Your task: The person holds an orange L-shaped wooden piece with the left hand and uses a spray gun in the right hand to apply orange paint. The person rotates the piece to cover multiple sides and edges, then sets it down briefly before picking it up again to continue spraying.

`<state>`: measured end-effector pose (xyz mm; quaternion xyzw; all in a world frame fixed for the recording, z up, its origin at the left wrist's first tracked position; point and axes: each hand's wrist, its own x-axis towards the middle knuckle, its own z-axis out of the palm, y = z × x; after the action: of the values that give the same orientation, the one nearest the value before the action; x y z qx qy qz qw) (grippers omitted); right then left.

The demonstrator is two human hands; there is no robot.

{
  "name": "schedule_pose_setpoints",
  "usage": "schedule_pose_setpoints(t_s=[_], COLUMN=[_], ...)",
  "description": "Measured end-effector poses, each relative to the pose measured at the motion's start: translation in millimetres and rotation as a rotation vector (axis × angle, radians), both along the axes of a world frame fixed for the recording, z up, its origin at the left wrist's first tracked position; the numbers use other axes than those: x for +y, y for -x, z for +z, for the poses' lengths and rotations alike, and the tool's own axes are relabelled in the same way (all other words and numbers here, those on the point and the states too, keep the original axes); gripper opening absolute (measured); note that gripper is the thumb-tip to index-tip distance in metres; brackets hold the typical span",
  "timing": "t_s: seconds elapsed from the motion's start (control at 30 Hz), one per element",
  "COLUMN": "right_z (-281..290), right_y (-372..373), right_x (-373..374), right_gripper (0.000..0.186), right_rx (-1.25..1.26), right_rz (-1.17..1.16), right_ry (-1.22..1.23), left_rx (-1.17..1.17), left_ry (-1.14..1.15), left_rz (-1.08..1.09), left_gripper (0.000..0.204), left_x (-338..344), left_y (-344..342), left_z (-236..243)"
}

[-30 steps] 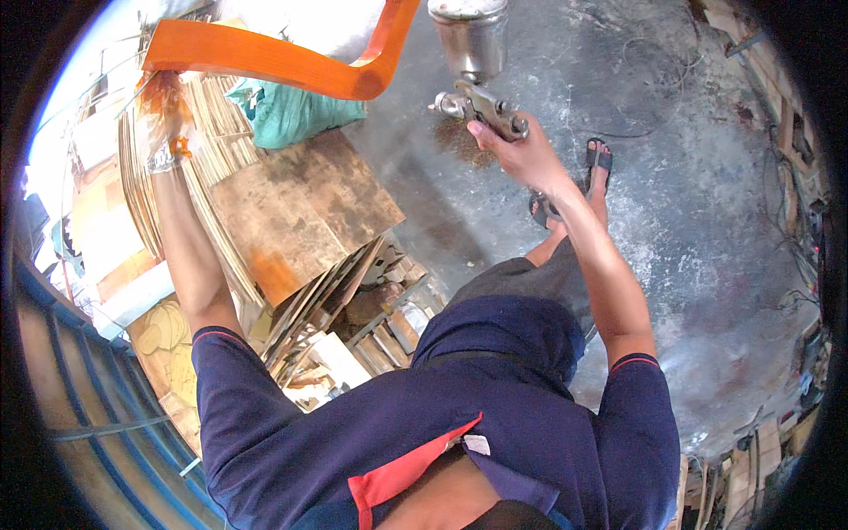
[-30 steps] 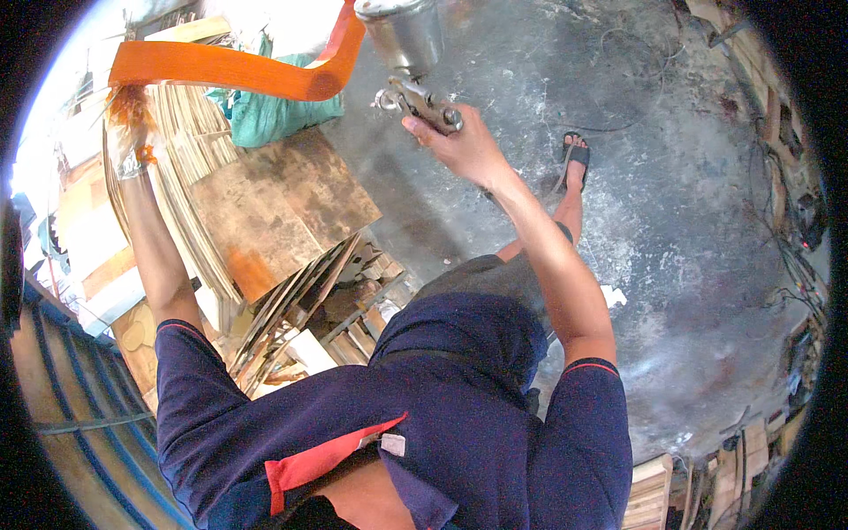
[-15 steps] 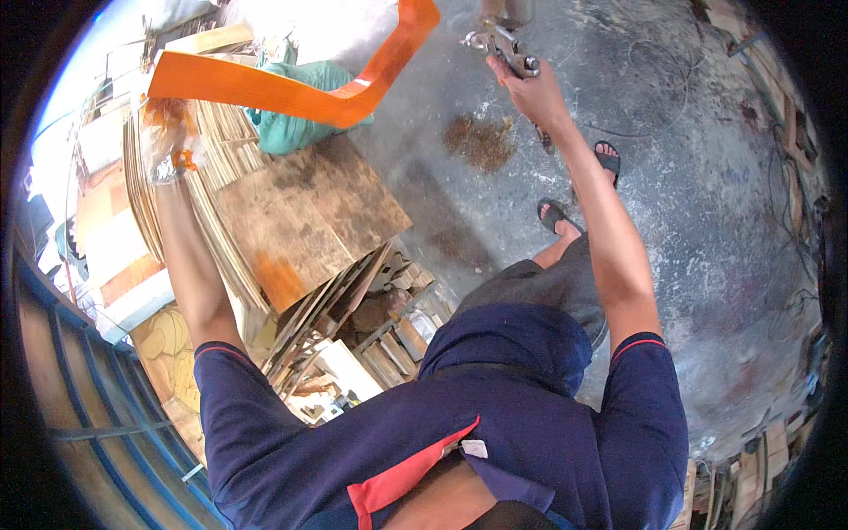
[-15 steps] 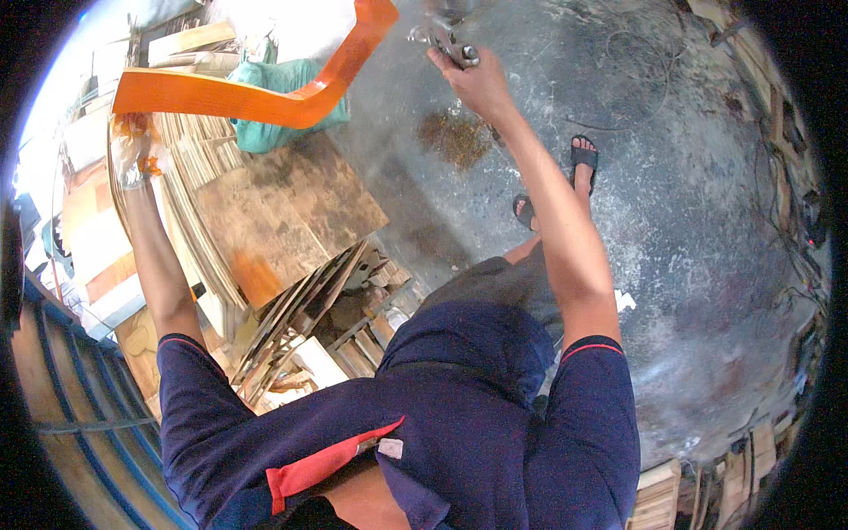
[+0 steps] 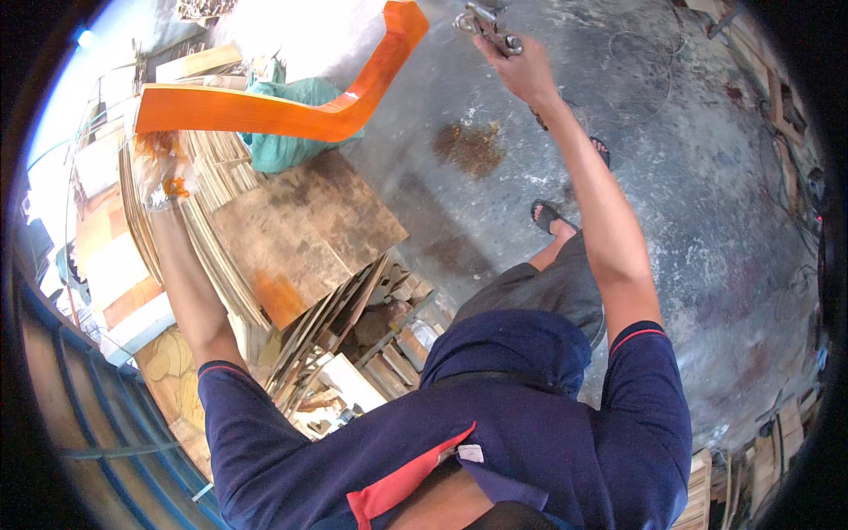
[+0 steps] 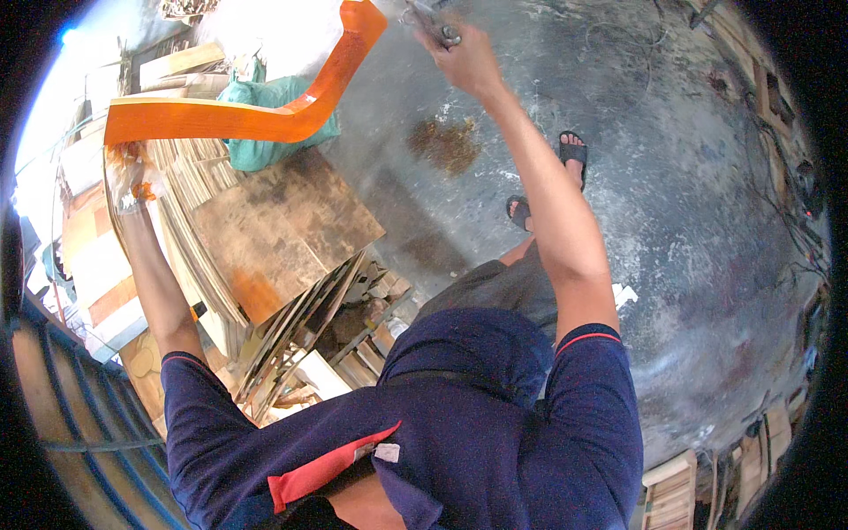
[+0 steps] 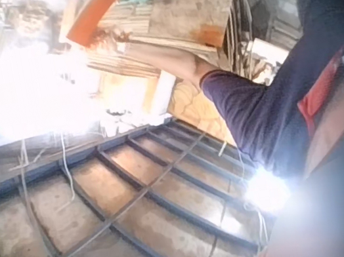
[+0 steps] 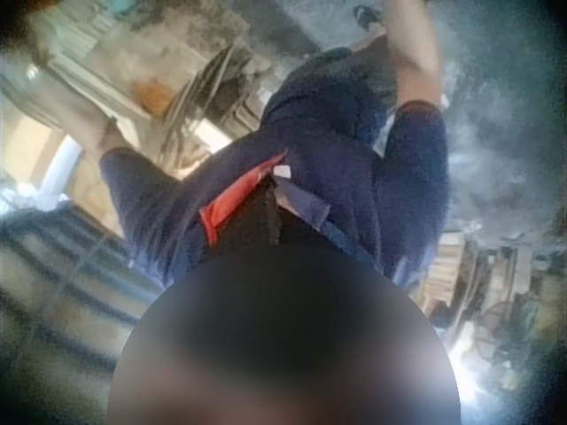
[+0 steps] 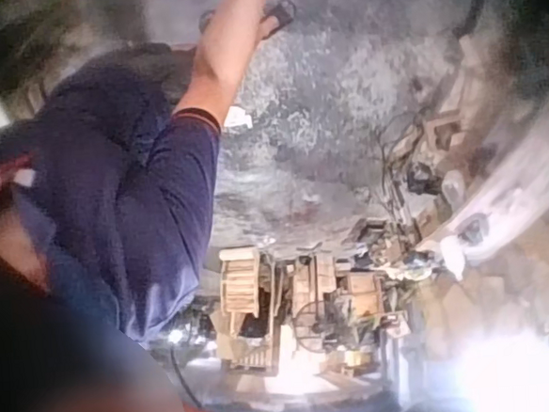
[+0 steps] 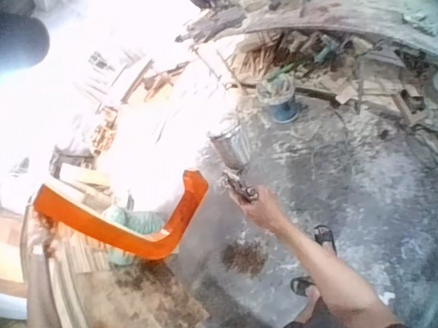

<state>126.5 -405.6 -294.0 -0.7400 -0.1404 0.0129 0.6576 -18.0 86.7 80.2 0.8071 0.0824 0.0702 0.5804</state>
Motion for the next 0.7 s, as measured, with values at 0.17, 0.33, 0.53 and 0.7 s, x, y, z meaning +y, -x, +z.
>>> schedule_pose_setpoints(t_s=[0.17,0.33,0.53,0.7], right_z=[-10,-2,13,11], right_y=[18,10,10,21], right_x=[-10,-4,-12,-10], right_gripper=[0.035,0.035,0.036,0.04], right_rx=[0.133,0.012,-0.015,0.02], right_rz=[0.052,0.006,0.06,0.111], right_ry=[0.051,-0.194,-0.078,-0.071], left_rx=[0.032,-0.028,-0.047,-0.057], left_ry=[0.074,-0.106,-0.054,-0.042], left_rz=[-0.065,0.062,0.086,0.097], left_gripper=[0.03,0.03,0.03,0.03], left_x=[-14,-4,4,2], left_y=[1,-5,-4,-7], left_z=[7,-4,-9,-9])
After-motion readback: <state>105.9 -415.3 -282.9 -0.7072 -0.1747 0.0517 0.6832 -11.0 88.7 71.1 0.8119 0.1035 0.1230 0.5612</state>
